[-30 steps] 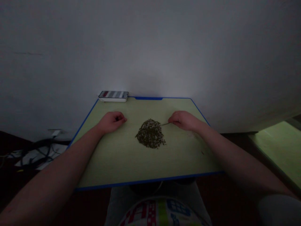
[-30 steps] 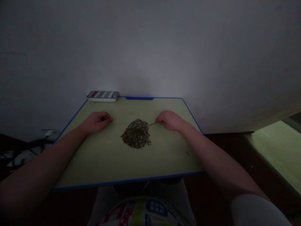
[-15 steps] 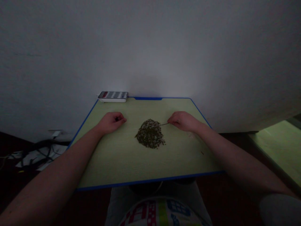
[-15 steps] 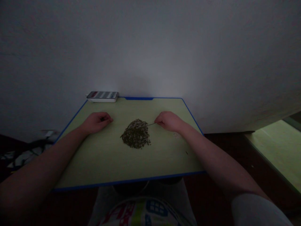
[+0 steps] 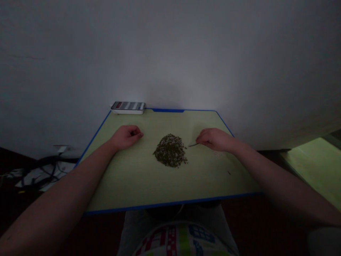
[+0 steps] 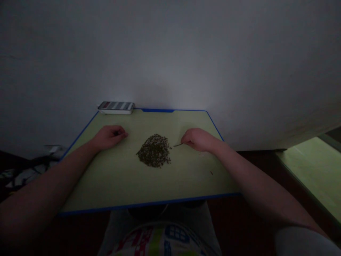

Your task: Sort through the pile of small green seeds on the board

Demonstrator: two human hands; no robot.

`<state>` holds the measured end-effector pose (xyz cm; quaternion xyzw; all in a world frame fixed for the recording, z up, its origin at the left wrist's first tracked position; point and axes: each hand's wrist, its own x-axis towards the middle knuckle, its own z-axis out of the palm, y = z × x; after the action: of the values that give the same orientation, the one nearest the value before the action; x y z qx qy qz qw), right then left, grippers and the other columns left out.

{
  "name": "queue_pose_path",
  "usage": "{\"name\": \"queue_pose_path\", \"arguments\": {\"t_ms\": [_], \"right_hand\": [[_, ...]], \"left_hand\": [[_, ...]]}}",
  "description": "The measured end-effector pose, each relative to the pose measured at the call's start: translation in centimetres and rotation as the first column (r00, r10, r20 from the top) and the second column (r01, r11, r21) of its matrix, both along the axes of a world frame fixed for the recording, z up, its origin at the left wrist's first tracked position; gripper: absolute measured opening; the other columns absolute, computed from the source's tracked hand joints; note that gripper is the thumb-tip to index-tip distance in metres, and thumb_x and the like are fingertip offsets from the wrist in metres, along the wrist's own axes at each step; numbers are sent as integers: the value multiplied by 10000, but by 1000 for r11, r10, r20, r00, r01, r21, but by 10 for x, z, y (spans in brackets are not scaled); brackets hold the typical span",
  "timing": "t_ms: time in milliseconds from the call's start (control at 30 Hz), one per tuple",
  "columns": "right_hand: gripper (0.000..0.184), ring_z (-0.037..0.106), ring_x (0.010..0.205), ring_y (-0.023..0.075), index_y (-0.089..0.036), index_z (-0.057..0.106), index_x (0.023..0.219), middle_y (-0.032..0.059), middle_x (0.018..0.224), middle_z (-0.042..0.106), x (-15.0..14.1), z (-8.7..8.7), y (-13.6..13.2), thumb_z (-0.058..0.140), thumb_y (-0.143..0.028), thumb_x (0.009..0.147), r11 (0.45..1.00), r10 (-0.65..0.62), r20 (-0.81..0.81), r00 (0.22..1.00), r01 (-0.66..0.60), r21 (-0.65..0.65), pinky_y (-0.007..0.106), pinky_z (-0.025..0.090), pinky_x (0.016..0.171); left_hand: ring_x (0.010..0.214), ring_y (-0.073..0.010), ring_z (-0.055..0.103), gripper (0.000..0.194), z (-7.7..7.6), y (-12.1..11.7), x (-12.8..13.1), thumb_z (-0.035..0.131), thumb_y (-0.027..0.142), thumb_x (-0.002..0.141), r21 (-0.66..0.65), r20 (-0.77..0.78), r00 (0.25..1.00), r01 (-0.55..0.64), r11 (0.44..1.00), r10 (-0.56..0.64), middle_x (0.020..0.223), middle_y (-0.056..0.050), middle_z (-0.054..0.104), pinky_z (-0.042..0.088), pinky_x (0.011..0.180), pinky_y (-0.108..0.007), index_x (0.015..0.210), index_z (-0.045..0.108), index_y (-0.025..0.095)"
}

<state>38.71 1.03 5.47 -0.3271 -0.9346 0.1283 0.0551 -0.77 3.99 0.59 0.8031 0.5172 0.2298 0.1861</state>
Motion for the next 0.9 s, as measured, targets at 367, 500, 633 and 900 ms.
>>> {"name": "queue_pose_path", "arguments": {"t_ms": [367, 500, 633, 900], "right_hand": [[276, 642, 884, 191, -222, 737, 895, 54, 917, 734, -5, -1, 4, 468, -166, 878, 999, 1, 7, 1000, -1, 45, 332, 468, 794], [284, 630, 887, 182, -199, 726, 936, 60, 921, 732, -12, 0, 4, 446, -166, 899, 995, 93, -1, 996, -93, 36, 326, 465, 804], [274, 622, 882, 178, -200, 721, 928, 55, 897, 730, -2, -1, 6, 449, -176, 909, 991, 130, 5, 991, -130, 38, 320, 463, 791], [241, 631, 837, 181, -194, 712, 883, 71, 869, 720, 23, 1, 2, 473, -185, 905, 991, 132, -5, 991, -132, 27, 309, 474, 742]], "left_hand": [[548, -124, 459, 334, 2, -1, 0, 518, 475, 779, 5, -14, 1000, -1, 1000, 1, 578, 5, 526, 339, 535, -255, 691, 594, 161], [543, -121, 452, 336, -1, 1, -2, 521, 475, 785, -3, -3, 1000, 7, 1000, -7, 572, 7, 518, 335, 526, -253, 694, 590, 159], [544, -117, 451, 330, -4, 3, -3, 525, 471, 789, 5, -17, 1000, 13, 1000, -13, 578, 12, 515, 336, 529, -249, 700, 588, 159], [546, -115, 460, 334, -4, 2, -3, 519, 472, 795, 7, -20, 1000, -2, 1000, 2, 585, 12, 528, 336, 533, -249, 705, 593, 159]]}}
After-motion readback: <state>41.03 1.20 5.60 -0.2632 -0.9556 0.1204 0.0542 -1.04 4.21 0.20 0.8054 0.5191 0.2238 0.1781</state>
